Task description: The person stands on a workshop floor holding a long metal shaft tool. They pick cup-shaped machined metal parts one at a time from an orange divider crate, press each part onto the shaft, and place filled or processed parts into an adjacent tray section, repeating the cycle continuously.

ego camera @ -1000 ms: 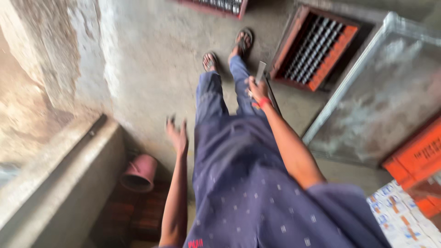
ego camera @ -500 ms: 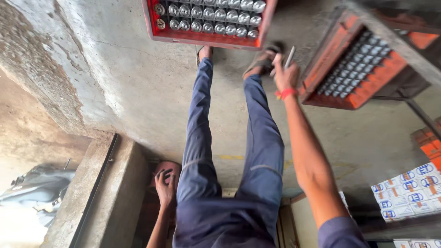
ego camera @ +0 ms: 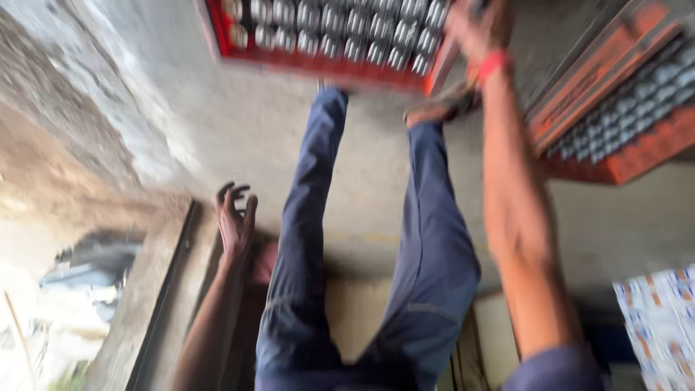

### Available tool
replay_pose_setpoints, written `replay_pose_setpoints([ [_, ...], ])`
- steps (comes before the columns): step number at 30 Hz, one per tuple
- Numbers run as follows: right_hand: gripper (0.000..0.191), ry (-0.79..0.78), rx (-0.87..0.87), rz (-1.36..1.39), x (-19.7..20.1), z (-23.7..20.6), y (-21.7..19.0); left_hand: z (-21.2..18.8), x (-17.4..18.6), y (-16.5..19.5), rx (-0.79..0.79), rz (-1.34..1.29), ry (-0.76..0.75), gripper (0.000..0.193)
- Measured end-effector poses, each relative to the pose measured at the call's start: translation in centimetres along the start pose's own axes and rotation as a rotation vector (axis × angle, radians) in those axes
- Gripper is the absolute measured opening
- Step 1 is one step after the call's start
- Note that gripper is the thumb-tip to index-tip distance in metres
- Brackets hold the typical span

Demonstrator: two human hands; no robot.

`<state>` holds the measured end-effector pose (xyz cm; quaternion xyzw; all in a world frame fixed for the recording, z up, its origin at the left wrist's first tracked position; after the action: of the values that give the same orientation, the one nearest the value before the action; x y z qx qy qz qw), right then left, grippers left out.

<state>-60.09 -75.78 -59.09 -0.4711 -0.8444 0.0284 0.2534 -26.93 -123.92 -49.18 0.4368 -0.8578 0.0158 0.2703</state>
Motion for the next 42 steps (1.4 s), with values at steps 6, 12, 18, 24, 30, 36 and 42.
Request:
replay_pose_setpoints([
  [6, 0.047, 0.044, 0.017, 0.278, -3.9, -4.4, 6.9, 21.2, 0.6, 20.3, -0.382, 0.374, 0.083, 0.078],
  [12, 0.056, 0.029, -0.412, 0.662, -10.4, -8.5, 14.3, 29.1, -1.6, 36.1, -0.712, 0.14, -0.197, 0.07],
  [18, 0.049, 0.121, -0.444, 0.837, -13.8, -10.0, 17.3, 26.8, -3.5, 39.5, -0.95, 0.69, 0.158, 0.037],
  [24, 0.045, 0.093, -0.553, 0.715, -11.9, -18.2, 22.4, 17.8, 1.0, 31.4, -0.506, 0.321, -0.23, 0.033],
  [30, 0.05, 0.016, -0.269, 1.092, -6.4, -40.2, 26.6, -1.6, 10.6, 25.7, -0.274, 0.145, -0.349, 0.051],
  [36, 0.031, 0.028, 0.083, 0.692, 7.4, -63.5, 26.3, -18.6, 15.1, 23.6, -0.085, -0.206, -0.24, 0.038],
  [42, 0.037, 0.332, 0.065, 0.589, 15.5, -69.0, 37.3, -30.5, 7.8, 33.4, -0.364, -0.281, -0.235, 0.042],
])
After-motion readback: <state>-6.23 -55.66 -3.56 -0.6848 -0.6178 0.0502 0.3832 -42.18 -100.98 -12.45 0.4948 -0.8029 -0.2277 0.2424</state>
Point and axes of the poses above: each hand's wrist, its own z-axis towards the middle knuckle, its own x-axis out of the back of the hand, y = z × x, the point moved 6 cm from there along z, towards the middle knuckle, and after that the axes turned 4 degrees about -y, right-handed, at the moved point
